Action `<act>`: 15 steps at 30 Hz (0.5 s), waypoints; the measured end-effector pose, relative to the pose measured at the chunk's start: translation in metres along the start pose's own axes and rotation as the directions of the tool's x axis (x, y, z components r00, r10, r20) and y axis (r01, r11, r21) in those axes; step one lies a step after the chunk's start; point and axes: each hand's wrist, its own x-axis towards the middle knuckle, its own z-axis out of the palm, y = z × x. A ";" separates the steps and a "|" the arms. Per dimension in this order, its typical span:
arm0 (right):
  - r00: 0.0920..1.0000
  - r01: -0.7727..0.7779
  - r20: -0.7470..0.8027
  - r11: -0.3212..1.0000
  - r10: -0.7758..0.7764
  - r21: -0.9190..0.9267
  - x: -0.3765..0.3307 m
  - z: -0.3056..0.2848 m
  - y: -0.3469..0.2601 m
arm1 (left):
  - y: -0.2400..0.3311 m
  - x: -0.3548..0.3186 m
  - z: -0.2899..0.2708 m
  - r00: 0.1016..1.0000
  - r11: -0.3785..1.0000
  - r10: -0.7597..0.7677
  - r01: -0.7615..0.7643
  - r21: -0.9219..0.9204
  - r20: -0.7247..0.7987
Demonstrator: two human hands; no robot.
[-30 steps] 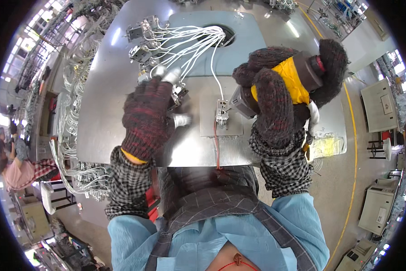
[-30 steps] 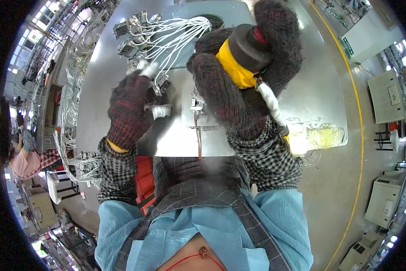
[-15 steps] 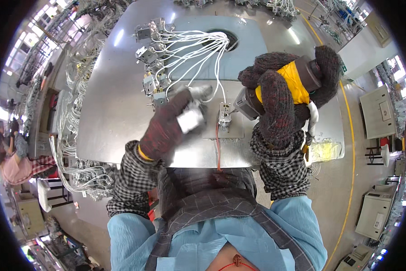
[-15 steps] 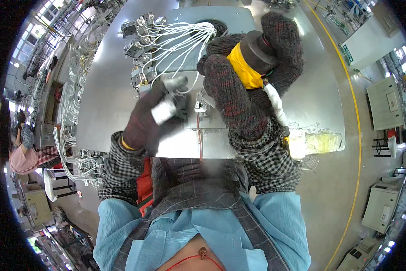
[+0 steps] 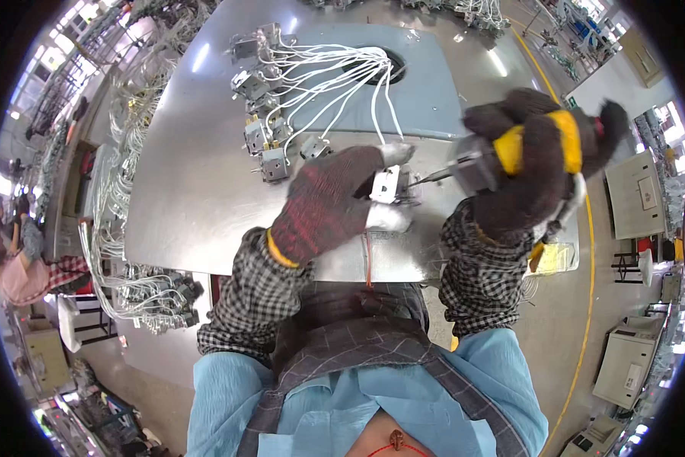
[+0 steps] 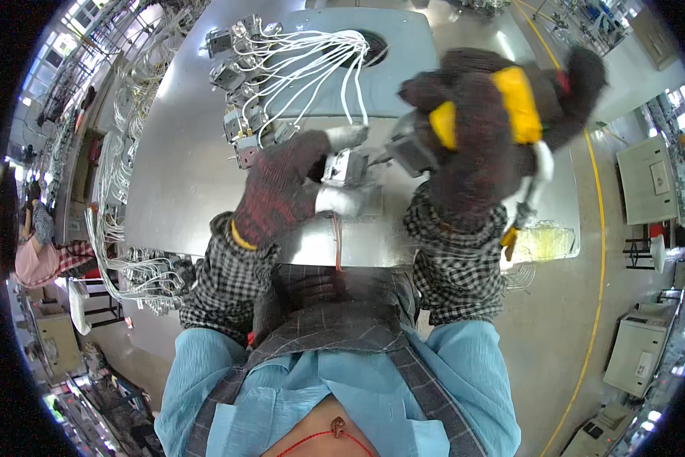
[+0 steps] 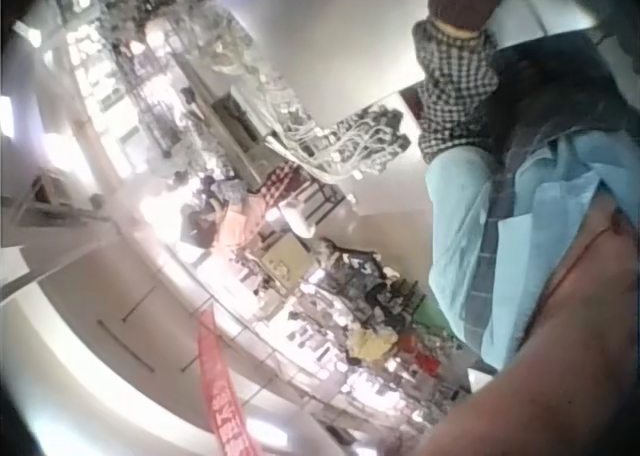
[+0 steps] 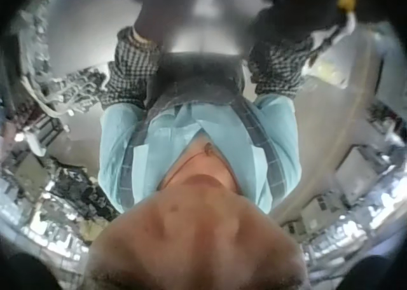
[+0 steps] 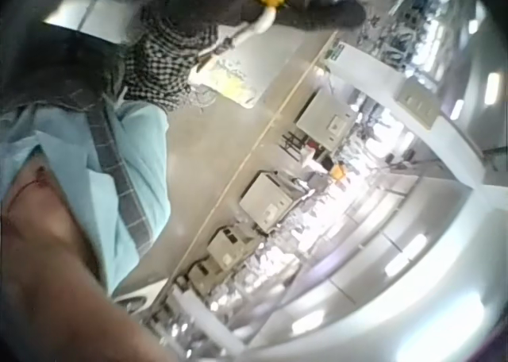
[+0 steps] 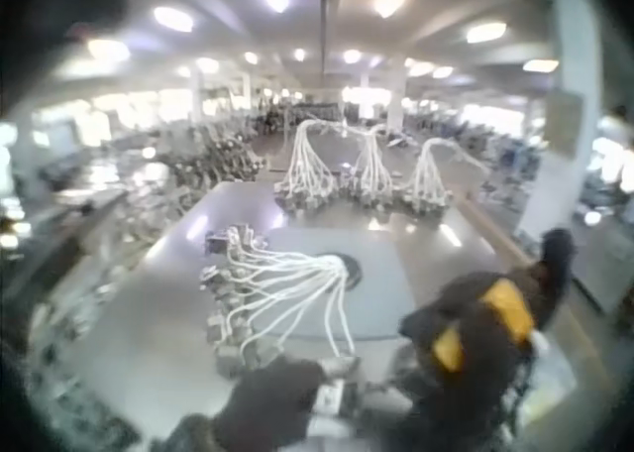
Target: Assemble electrical components onto a wiring harness fixture using an electric screwdriver.
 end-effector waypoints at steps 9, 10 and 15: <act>0.997 0.064 0.038 0.998 -0.065 0.024 -0.005 -0.002 0.005 | -0.009 0.004 -0.007 0.976 0.964 -0.191 0.166 0.207 0.109; 0.996 0.069 0.047 0.997 -0.070 0.027 -0.006 -0.002 0.006 | -0.008 0.005 -0.006 0.976 0.969 -0.195 0.176 0.175 0.098; 0.992 0.080 0.096 0.997 -0.081 0.018 -0.010 -0.001 0.010 | 0.002 0.009 -0.003 0.961 0.955 -0.250 0.225 0.193 0.121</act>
